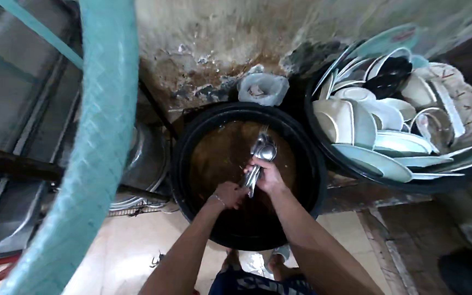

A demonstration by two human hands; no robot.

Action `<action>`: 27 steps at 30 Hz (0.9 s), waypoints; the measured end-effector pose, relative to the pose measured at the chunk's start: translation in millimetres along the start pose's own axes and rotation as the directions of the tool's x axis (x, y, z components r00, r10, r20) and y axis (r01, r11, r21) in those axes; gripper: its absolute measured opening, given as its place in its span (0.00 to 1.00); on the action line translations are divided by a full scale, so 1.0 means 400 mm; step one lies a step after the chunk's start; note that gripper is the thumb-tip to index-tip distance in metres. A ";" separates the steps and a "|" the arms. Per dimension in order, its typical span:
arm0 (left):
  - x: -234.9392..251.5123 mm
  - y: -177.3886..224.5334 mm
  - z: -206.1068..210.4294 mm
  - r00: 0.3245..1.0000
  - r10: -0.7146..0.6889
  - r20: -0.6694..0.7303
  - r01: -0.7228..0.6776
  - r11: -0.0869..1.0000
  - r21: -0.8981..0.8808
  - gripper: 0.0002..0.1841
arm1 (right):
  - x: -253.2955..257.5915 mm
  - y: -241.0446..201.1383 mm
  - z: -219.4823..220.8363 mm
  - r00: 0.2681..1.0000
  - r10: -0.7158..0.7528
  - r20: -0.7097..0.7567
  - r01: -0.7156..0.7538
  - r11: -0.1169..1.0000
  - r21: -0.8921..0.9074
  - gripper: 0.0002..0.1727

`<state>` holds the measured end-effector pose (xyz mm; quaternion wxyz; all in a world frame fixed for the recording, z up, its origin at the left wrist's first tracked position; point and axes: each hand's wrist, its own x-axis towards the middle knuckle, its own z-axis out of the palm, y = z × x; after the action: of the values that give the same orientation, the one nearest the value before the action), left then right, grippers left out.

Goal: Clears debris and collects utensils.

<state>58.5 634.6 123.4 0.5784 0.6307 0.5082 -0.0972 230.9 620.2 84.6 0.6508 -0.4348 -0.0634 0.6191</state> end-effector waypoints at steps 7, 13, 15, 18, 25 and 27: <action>0.091 0.001 -0.020 0.973 0.078 -0.218 -0.215 0.654 -0.725 0.43 | -0.101 0.012 -0.058 0.971 0.223 0.090 -0.146 0.844 -0.516 0.07; 0.190 0.018 0.034 0.953 0.158 -0.257 -0.288 0.733 -0.617 0.26 | -0.120 0.067 -0.093 0.919 0.393 0.014 -0.312 0.750 -0.583 0.23; 0.173 0.036 0.030 0.967 0.074 -0.245 -0.195 0.835 -0.514 0.20 | -0.121 0.061 -0.099 0.918 0.398 -0.002 -0.326 0.749 -0.577 0.21; 0.172 0.036 0.013 0.955 0.107 -0.277 -0.209 0.904 -0.372 0.13 | -0.119 0.058 -0.103 0.929 0.365 0.057 -0.266 0.768 -0.582 0.10; 0.156 0.080 -0.024 0.883 0.441 -0.162 -0.470 0.837 -0.281 0.15 | -0.097 0.018 -0.086 0.890 0.416 0.187 -0.255 0.794 -0.552 0.11; 0.133 0.106 -0.022 0.878 0.472 -0.077 -0.478 0.864 -0.158 0.17 | -0.091 0.003 -0.093 0.882 0.396 0.255 -0.190 0.795 -0.576 0.05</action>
<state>111.1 677.7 115.0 0.6276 0.6855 0.3543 0.1037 245.0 570.6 77.6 0.3743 -0.4814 -0.2829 0.7403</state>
